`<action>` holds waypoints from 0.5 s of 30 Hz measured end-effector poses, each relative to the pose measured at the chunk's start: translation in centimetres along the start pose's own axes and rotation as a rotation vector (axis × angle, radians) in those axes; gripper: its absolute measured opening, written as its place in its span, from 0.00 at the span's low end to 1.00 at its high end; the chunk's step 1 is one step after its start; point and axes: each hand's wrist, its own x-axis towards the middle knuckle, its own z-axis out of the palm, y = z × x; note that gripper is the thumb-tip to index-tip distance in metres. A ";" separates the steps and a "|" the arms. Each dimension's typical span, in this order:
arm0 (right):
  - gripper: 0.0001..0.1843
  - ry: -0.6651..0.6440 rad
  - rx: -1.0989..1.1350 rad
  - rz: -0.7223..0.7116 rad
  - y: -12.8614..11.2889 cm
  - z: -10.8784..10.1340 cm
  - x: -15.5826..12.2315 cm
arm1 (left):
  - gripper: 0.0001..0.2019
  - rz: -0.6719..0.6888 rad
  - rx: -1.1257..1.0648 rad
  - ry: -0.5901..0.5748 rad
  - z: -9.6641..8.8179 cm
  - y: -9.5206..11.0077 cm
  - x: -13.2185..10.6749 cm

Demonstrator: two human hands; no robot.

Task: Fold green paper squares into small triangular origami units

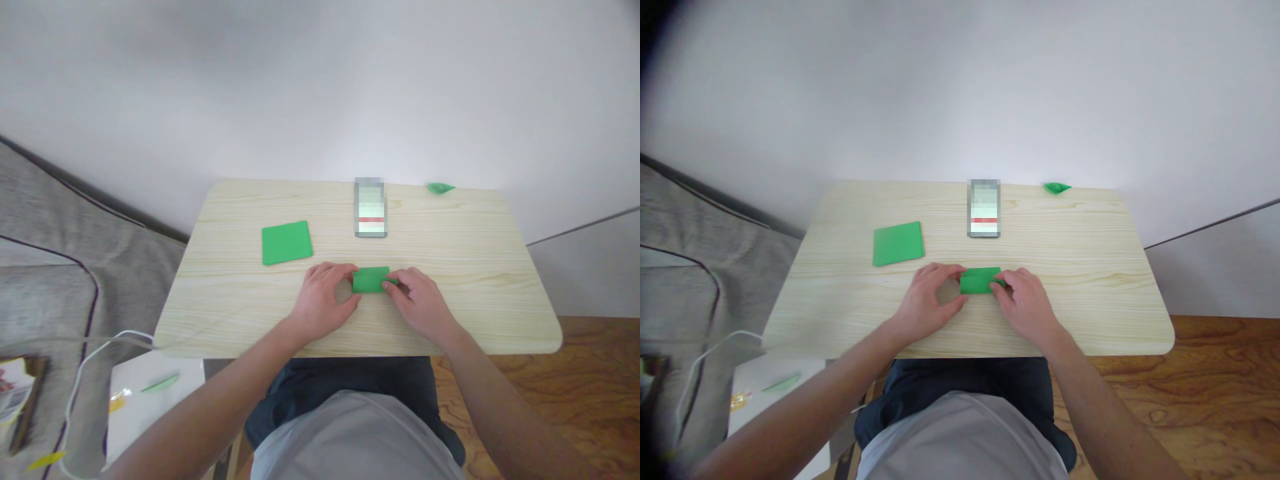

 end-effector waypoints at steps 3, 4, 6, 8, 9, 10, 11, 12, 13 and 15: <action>0.11 -0.047 -0.083 0.017 -0.2 -0.1 0.9 | 0.24 -0.031 0.040 0.029 -0.2 0.0 0.3; 0.11 -0.050 -0.110 0.017 -0.3 -0.1 1.1 | 0.22 -0.036 0.044 0.035 -0.2 -0.1 0.5; 0.11 -0.041 -0.163 0.015 -0.4 0.1 1.4 | 0.20 -0.041 0.046 0.052 0.0 -0.3 0.7; 0.12 -0.024 -0.219 0.017 -0.6 0.3 1.5 | 0.19 -0.050 0.049 0.068 0.3 -0.4 0.7; 0.12 -0.016 -0.249 0.018 -0.7 0.4 1.6 | 0.19 -0.055 0.051 0.073 0.5 -0.5 0.7; 0.13 -0.010 -0.278 0.020 -0.8 0.5 1.6 | 0.20 -0.061 0.052 0.077 0.6 -0.5 0.7; 0.13 -0.005 -0.304 0.018 -0.9 0.6 1.7 | 0.21 -0.068 0.052 0.082 0.7 -0.5 0.7; 0.13 -0.001 -0.325 0.014 -0.9 0.6 1.7 | 0.22 -0.075 0.052 0.088 0.7 -0.5 0.6; 0.13 0.000 -0.341 0.006 -0.9 0.7 1.7 | 0.22 -0.080 0.054 0.095 0.8 -0.4 0.5; 0.12 -0.006 -0.364 -0.011 -1.0 0.7 1.7 | 0.20 -0.084 0.066 0.100 0.7 -0.3 0.4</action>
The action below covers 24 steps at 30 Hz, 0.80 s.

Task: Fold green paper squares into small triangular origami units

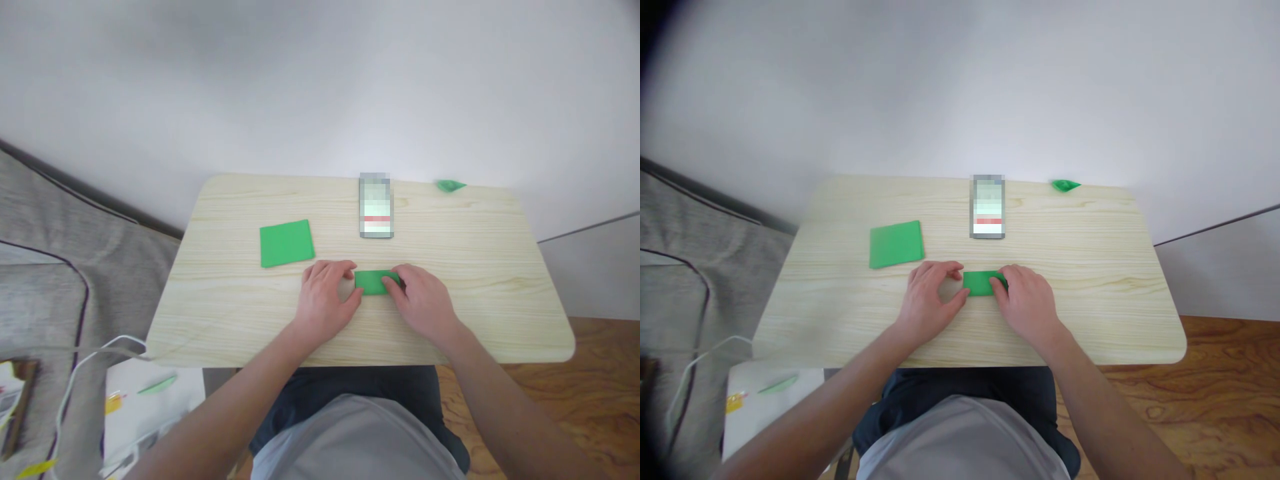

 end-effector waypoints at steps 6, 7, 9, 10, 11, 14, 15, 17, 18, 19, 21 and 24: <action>0.13 -0.017 -0.022 -0.024 0.0 0.0 -0.1 | 0.11 0.054 0.023 -0.009 -0.4 0.1 -0.4; 0.13 -0.014 -0.022 -0.028 0.0 0.0 -0.1 | 0.10 0.061 0.019 -0.011 -0.5 0.1 -0.5; 0.13 -0.009 -0.026 -0.033 0.0 0.1 -0.2 | 0.08 0.073 0.012 -0.017 -0.5 0.0 -0.7; 0.13 -0.006 -0.028 -0.036 0.0 0.1 -0.2 | 0.07 0.082 0.008 -0.018 -0.5 0.0 -0.8; 0.13 -0.004 -0.031 -0.038 0.0 0.1 -0.2 | 0.07 0.092 0.005 -0.019 -0.6 0.0 -0.9; 0.14 -0.005 -0.031 -0.052 0.0 0.1 -0.3 | 0.09 0.138 -0.006 -0.019 -0.6 -0.1 -1.2; 0.14 -0.005 -0.030 -0.058 0.0 0.1 -0.3 | 0.09 0.156 -0.008 -0.022 -0.6 -0.2 -1.2; 0.15 -0.008 -0.027 -0.066 0.0 0.1 -0.3 | 0.10 0.187 -0.007 -0.026 -0.6 -0.2 -1.3; 0.15 -0.010 -0.025 -0.069 0.1 0.1 -0.3 | 0.11 0.196 -0.005 -0.029 -0.6 -0.2 -1.3; 0.15 -0.011 -0.023 -0.070 0.1 0.0 -0.3 | 0.11 0.201 -0.002 -0.033 -0.6 -0.2 -1.4; 0.15 -0.011 -0.021 -0.066 0.1 0.1 -0.3 | 0.12 0.201 0.005 -0.039 -0.6 -0.2 -1.4; 0.15 -0.009 -0.029 -0.056 0.1 0.1 -0.2 | 0.12 0.200 0.016 -0.039 -0.6 -0.2 -1.4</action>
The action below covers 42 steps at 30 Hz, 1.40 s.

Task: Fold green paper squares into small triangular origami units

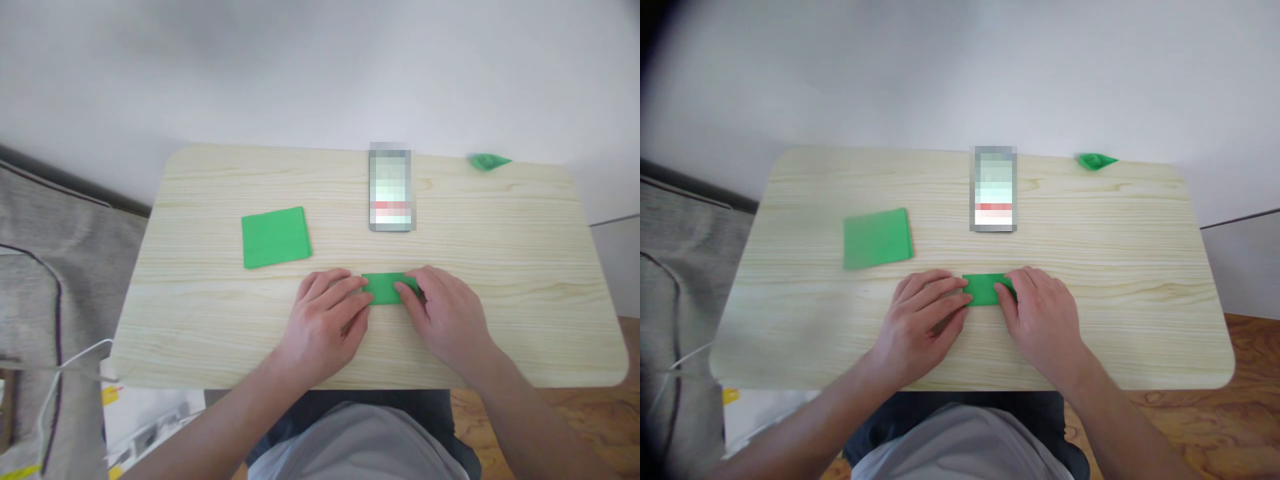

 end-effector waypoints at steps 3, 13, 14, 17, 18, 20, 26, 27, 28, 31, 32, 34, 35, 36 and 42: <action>0.15 0.004 -0.005 0.005 0.0 0.1 0.0 | 0.13 0.004 0.008 -0.003 0.0 0.0 0.0; 0.15 0.008 0.002 -0.005 0.0 0.2 0.0 | 0.14 0.009 0.023 -0.010 0.0 0.0 -0.1; 0.15 0.007 0.002 -0.005 0.0 0.2 0.1 | 0.14 0.008 0.022 -0.009 0.1 0.1 -0.1; 0.14 0.012 -0.003 0.003 0.0 0.2 0.1 | 0.14 0.011 0.019 -0.005 0.0 0.1 -0.1; 0.14 0.014 -0.006 0.005 -0.1 0.2 0.1 | 0.14 0.012 0.020 -0.007 0.0 0.1 0.0; 0.14 0.019 -0.013 0.006 -0.1 0.2 0.1 | 0.15 0.013 0.026 -0.017 0.0 0.2 0.0; 0.13 0.069 0.010 0.032 -0.2 0.5 -0.1 | 0.15 0.000 0.044 -0.046 0.0 0.3 0.0; 0.12 0.079 0.031 0.050 -0.2 0.6 -0.2 | 0.14 -0.003 0.043 -0.045 0.0 0.3 0.1; 0.12 0.086 0.056 0.076 -0.2 0.7 -0.2 | 0.14 -0.006 0.042 -0.043 0.0 0.3 0.1; 0.15 0.103 0.136 0.152 -0.2 1.0 -0.5 | 0.13 -0.020 0.043 -0.036 0.1 0.3 0.2; 0.16 0.108 0.157 0.167 -0.2 1.0 -0.5 | 0.12 -0.024 0.045 -0.033 0.1 0.3 0.2; 0.18 0.114 0.180 0.180 -0.2 1.1 -0.6 | 0.11 -0.031 0.048 -0.029 0.1 0.3 0.3; 0.19 0.119 0.185 0.185 -0.3 1.2 -0.7 | 0.11 -0.033 0.049 -0.027 0.1 0.3 0.3; 0.19 0.121 0.186 0.189 -0.3 1.2 -0.7 | 0.11 -0.036 0.048 -0.027 0.2 0.3 0.3; 0.19 0.147 0.193 0.202 -0.5 1.4 -0.8 | 0.10 -0.050 0.045 -0.024 0.3 0.3 0.3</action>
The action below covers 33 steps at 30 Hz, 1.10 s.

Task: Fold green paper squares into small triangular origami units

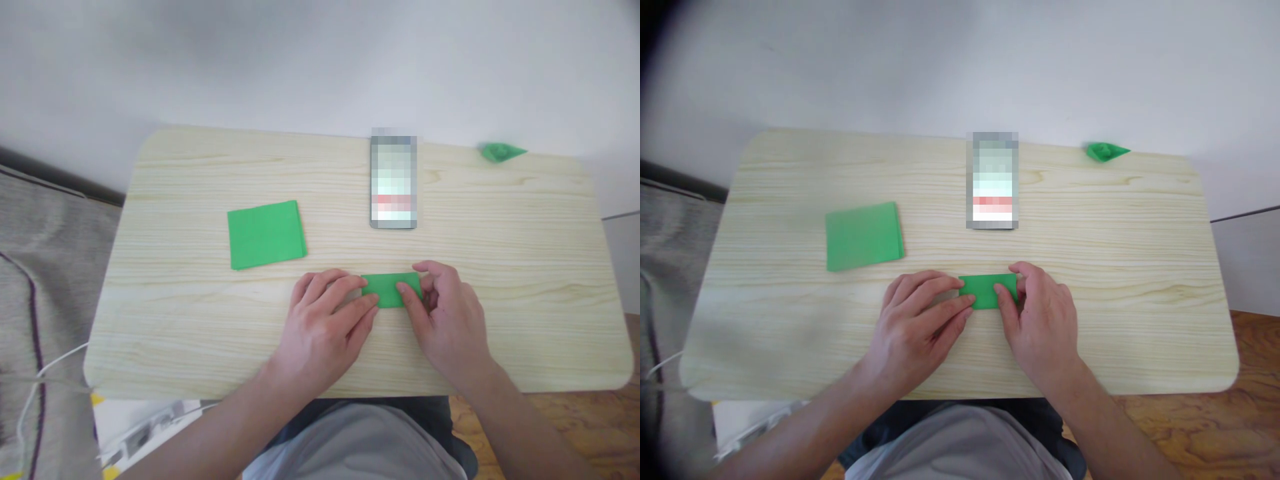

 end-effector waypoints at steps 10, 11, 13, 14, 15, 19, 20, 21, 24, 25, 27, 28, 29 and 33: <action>0.15 0.009 0.014 0.007 0.0 0.1 -0.1 | 0.10 -0.004 -0.005 0.008 0.1 0.0 0.0; 0.15 0.011 0.012 0.007 0.0 0.1 -0.1 | 0.10 -0.004 -0.004 0.009 0.1 0.0 0.0; 0.15 0.015 0.016 0.008 0.1 0.2 -0.1 | 0.10 -0.004 -0.003 0.010 0.1 0.0 0.0; 0.15 0.018 0.020 0.008 0.1 0.2 -0.1 | 0.09 -0.002 -0.003 0.014 0.1 0.0 0.0; 0.14 0.022 0.024 0.008 0.1 0.3 -0.1 | 0.09 0.000 -0.004 0.016 0.1 0.0 0.1; 0.14 0.036 0.032 0.005 0.1 0.4 -0.1 | 0.09 0.000 -0.005 0.022 0.1 0.1 0.2; 0.14 0.038 0.031 0.004 0.1 0.5 -0.1 | 0.09 -0.001 -0.005 0.023 0.1 0.1 0.2; 0.14 0.041 0.028 0.003 0.1 0.5 0.0 | 0.09 -0.003 -0.005 0.024 0.1 0.1 0.2; 0.13 0.046 0.013 -0.001 0.0 0.5 0.0 | 0.09 -0.003 -0.004 0.032 0.1 0.1 0.2; 0.13 0.048 0.006 -0.006 0.0 0.5 0.0 | 0.09 -0.004 -0.003 0.034 0.2 0.1 0.2; 0.12 0.054 -0.010 -0.016 -0.1 0.5 0.0 | 0.09 -0.003 -0.001 0.039 0.3 0.1 0.1; 0.11 0.056 -0.018 -0.020 -0.1 0.5 0.0 | 0.09 -0.002 -0.001 0.042 0.3 0.1 0.1; 0.11 0.059 -0.024 -0.023 -0.2 0.5 0.1 | 0.09 -0.001 -0.002 0.045 0.3 0.1 0.1; 0.09 0.061 -0.022 -0.016 -0.3 0.5 0.1 | 0.09 -0.010 -0.002 0.047 0.3 0.1 0.2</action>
